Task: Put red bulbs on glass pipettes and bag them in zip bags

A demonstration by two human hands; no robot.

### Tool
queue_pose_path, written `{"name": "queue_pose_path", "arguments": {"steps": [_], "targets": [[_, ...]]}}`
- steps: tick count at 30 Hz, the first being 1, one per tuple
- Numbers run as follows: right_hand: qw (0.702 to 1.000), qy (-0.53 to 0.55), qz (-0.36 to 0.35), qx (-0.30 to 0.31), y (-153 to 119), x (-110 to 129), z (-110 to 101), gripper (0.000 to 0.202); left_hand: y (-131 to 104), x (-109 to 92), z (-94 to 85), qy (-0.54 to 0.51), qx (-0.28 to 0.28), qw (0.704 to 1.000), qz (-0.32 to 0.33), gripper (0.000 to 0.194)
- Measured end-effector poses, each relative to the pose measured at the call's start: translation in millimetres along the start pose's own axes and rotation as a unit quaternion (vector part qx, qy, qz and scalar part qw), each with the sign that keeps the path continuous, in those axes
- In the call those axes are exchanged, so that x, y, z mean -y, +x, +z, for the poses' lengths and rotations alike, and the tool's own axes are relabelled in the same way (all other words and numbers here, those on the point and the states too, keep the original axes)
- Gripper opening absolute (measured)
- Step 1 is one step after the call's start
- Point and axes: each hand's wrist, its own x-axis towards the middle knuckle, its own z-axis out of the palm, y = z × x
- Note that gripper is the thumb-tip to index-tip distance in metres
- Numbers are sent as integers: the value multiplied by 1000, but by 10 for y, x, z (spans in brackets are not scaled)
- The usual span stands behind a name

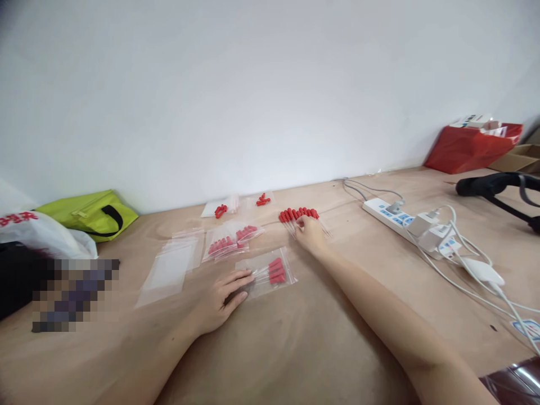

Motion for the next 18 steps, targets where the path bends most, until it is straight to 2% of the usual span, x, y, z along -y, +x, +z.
{"name": "queue_pose_path", "arguments": {"steps": [4,7,10,15,17,18], "targets": [[994,-91,57,25,316,44,116,19,-10,13,6,-4,-3,1000,2,33],[988,-115,95,47,409,78,207,21,-18,13,4,-7,-6,1000,4,33],[989,-109,92,47,440,90,236,23,-24,3,-2,-9,-5,1000,2,33],[996,-70,45,28,346,54,133,39,-22,-11,-7,-10,-3,1000,-4,33],[1000,0,27,16,195,10,76,48,-17,-11,-6,-11,-3,1000,-3,33],[997,71,21,7,95,-15,53,50,-15,-12,-6,-12,-2,1000,-2,33]]}}
